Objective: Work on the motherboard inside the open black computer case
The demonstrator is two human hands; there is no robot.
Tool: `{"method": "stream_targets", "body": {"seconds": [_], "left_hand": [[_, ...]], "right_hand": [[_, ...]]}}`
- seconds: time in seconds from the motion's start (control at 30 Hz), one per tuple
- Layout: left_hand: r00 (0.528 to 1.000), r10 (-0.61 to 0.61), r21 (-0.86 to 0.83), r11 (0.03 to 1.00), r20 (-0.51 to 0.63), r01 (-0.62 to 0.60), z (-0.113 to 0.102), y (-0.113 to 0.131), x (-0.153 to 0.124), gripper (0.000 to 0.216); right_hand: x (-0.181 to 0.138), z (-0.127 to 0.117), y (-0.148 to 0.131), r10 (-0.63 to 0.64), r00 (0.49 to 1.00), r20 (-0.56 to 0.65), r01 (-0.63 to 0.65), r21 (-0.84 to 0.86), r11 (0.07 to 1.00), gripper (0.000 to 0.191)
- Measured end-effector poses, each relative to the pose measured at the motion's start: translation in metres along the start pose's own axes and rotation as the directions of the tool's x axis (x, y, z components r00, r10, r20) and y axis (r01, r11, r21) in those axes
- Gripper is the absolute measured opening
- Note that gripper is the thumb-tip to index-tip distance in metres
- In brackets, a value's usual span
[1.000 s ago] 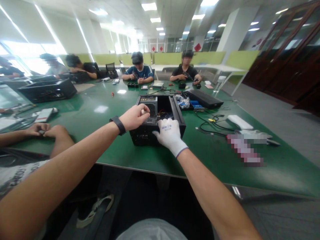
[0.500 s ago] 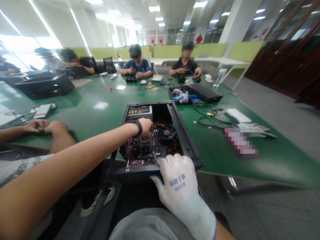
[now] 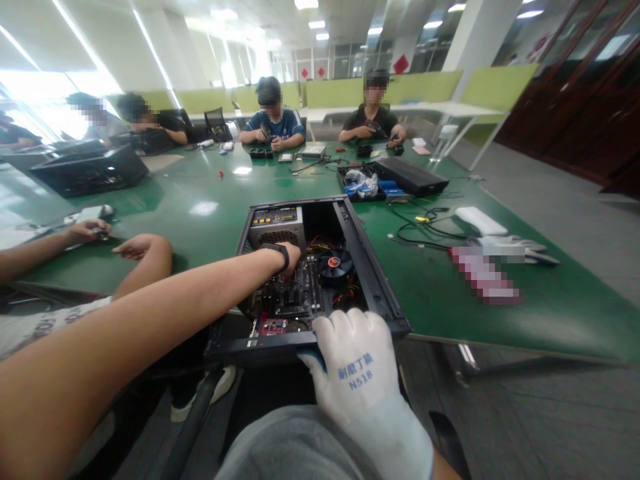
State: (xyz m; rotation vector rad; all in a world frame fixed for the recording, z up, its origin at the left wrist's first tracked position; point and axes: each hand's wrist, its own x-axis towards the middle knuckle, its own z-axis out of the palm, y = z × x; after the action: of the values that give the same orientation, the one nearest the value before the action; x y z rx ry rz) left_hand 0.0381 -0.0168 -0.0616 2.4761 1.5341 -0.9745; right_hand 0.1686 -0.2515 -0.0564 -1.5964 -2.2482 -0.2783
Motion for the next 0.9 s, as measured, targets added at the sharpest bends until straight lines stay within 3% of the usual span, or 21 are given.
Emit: {"method": "stream_targets", "body": {"seconds": [0.3,0.57,0.9], "left_hand": [[1.0,0.002,0.009,1.0,-0.019,-0.002,0.006,-0.005,0.015,0.065],[0.999,-0.005,-0.035,0.999,-0.031,0.004,0.007,-0.004,0.012,0.061],[0.999,0.027,0.047,0.999,-0.018,-0.026,0.005,-0.004,0.011,0.067]], "right_hand": [[0.0,0.002,0.0,-0.004,1.0,-0.006,0.004,0.002,1.0,0.027],[-0.003,0.003,0.001,-0.014,1.0,-0.017,0.014,-0.012,1.0,0.028],[-0.002,0.005,0.002,-0.019,1.0,-0.009,0.019,-0.025,1.0,0.03]]}}
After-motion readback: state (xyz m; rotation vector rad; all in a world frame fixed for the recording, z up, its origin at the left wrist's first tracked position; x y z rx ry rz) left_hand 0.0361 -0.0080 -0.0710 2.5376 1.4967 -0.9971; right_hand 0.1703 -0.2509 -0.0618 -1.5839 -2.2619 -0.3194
